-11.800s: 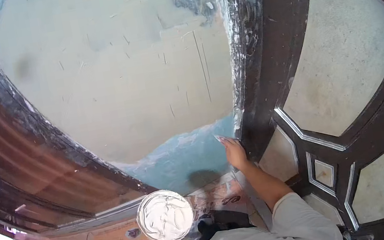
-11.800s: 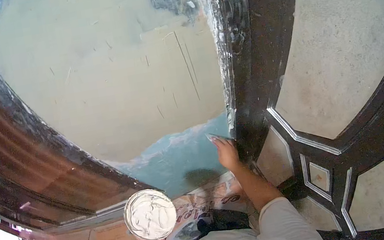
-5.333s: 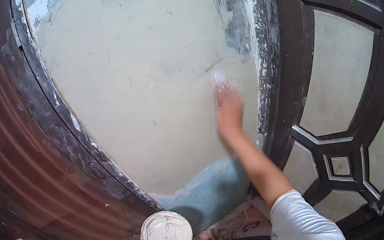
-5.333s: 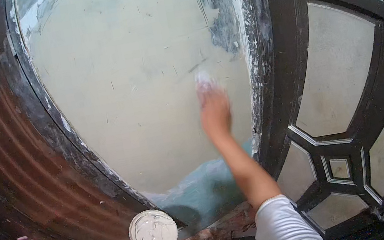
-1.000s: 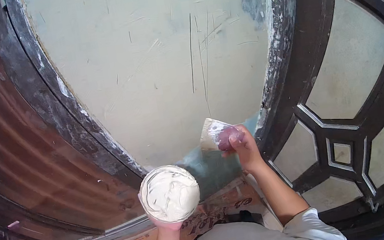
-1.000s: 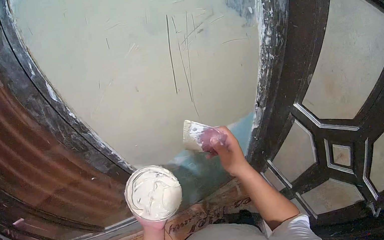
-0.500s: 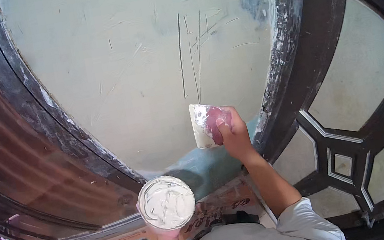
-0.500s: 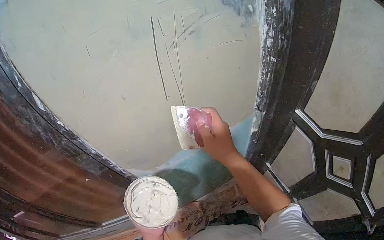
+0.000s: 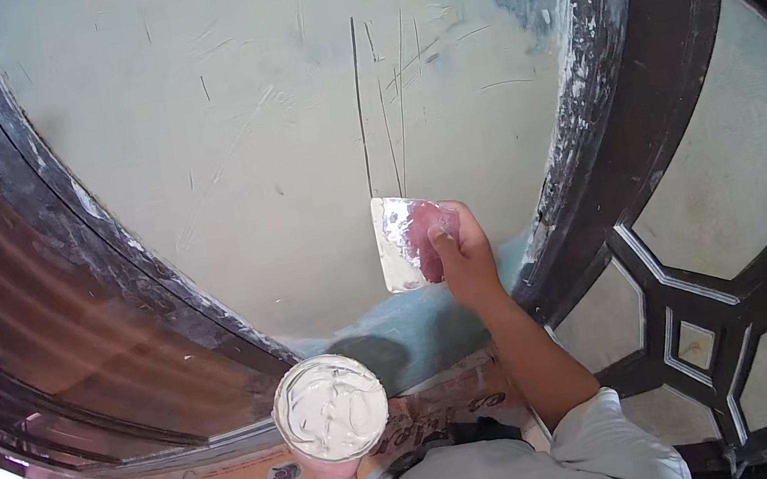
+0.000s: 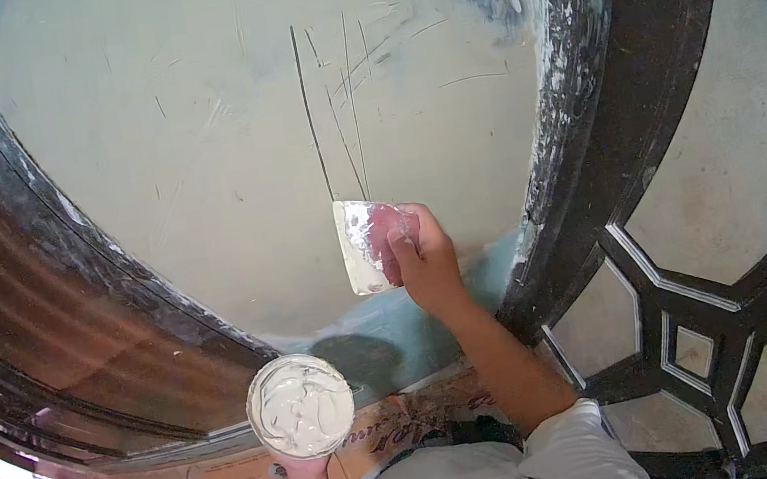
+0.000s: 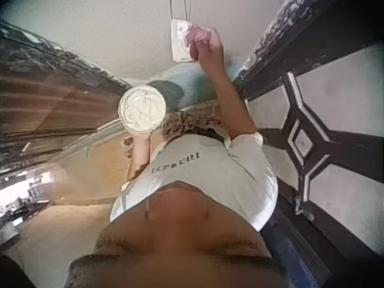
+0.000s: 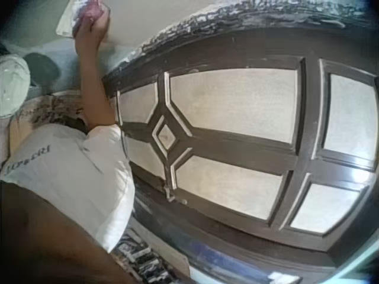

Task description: The person applies and smooths plaster or filler onto a wall using a putty knife or spatula.

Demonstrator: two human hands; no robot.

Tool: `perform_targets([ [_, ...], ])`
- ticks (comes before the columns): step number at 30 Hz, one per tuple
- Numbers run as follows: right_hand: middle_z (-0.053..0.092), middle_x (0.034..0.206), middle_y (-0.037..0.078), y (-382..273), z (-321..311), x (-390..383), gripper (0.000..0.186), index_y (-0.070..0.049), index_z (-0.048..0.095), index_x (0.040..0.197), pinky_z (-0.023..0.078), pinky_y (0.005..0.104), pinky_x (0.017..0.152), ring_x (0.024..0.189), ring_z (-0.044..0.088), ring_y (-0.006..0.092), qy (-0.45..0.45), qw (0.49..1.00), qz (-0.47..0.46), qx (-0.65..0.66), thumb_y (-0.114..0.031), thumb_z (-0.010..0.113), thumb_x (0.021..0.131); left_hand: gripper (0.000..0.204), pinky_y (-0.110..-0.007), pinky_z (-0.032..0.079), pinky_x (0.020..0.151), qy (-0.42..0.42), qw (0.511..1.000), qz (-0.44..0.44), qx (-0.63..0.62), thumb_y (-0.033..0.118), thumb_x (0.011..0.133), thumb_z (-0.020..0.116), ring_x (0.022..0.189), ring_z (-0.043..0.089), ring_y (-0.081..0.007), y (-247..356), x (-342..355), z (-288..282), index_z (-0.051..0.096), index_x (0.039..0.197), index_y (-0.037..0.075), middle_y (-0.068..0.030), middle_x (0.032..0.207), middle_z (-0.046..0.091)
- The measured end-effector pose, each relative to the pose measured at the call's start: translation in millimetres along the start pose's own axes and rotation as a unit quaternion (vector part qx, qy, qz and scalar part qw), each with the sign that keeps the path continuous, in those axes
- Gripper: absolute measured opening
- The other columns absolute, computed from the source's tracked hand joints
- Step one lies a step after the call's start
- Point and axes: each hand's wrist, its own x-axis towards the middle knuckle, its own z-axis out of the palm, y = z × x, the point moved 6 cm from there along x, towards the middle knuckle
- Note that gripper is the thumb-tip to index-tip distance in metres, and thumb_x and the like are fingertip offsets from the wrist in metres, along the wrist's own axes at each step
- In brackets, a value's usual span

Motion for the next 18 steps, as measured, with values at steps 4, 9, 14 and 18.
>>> perform_targets([
  [4, 0.056, 0.079, 0.001, -1, 4, -1, 0.020, -0.001, 0.052, 0.112, 0.044, 0.0229, 0.053, 0.061, 0.050, 0.0061, -0.012, 0.998, 0.046, 0.048, -0.014, 0.050, 0.096, 0.071, -0.056, 0.029, 0.112, 0.019, 0.997, -0.011, -0.069, 0.061, 0.091, 0.038, 0.133, 0.040, -0.0378, 0, 0, -13, 0.043, 0.141, 0.012, -0.0146, 0.145, 0.043],
  [9, 0.055, 0.081, 0.001, 14, 1, 4, 0.017, -0.002, 0.051, 0.110, 0.044, 0.0234, 0.051, 0.061, 0.052, 0.0077, 0.012, 0.996, 0.045, 0.077, -0.011, 0.048, 0.096, 0.059, -0.051, 0.035, 0.110, -0.001, 1.000, 0.015, 0.004, 0.049, 0.096, 0.036, 0.129, 0.045, -0.0341, 2, -2, -9, 0.046, 0.138, 0.008, -0.0140, 0.141, 0.047],
  [14, 0.057, 0.092, 0.002, 13, 4, 7, 0.020, -0.001, 0.051, 0.114, 0.046, 0.0236, 0.071, 0.081, 0.054, 0.0081, 0.014, 0.987, 0.098, 0.123, -0.011, 0.050, 0.096, 0.059, -0.050, 0.035, 0.110, 0.014, 1.000, 0.015, -0.005, 0.049, 0.096, 0.037, 0.128, 0.046, -0.0338, 3, 0, -11, 0.046, 0.137, 0.008, -0.0140, 0.140, 0.048],
  [18, 0.058, 0.098, 0.003, 0, 6, 10, 0.023, -0.001, 0.050, 0.116, 0.045, 0.0240, 0.078, 0.088, 0.054, 0.0087, 0.012, 0.984, 0.041, 0.172, -0.012, 0.050, 0.096, 0.059, -0.050, 0.035, 0.110, 0.011, 1.000, 0.019, 0.001, 0.049, 0.096, 0.037, 0.128, 0.047, -0.0336, 5, 0, -12, 0.046, 0.137, 0.008, -0.0138, 0.140, 0.048],
])
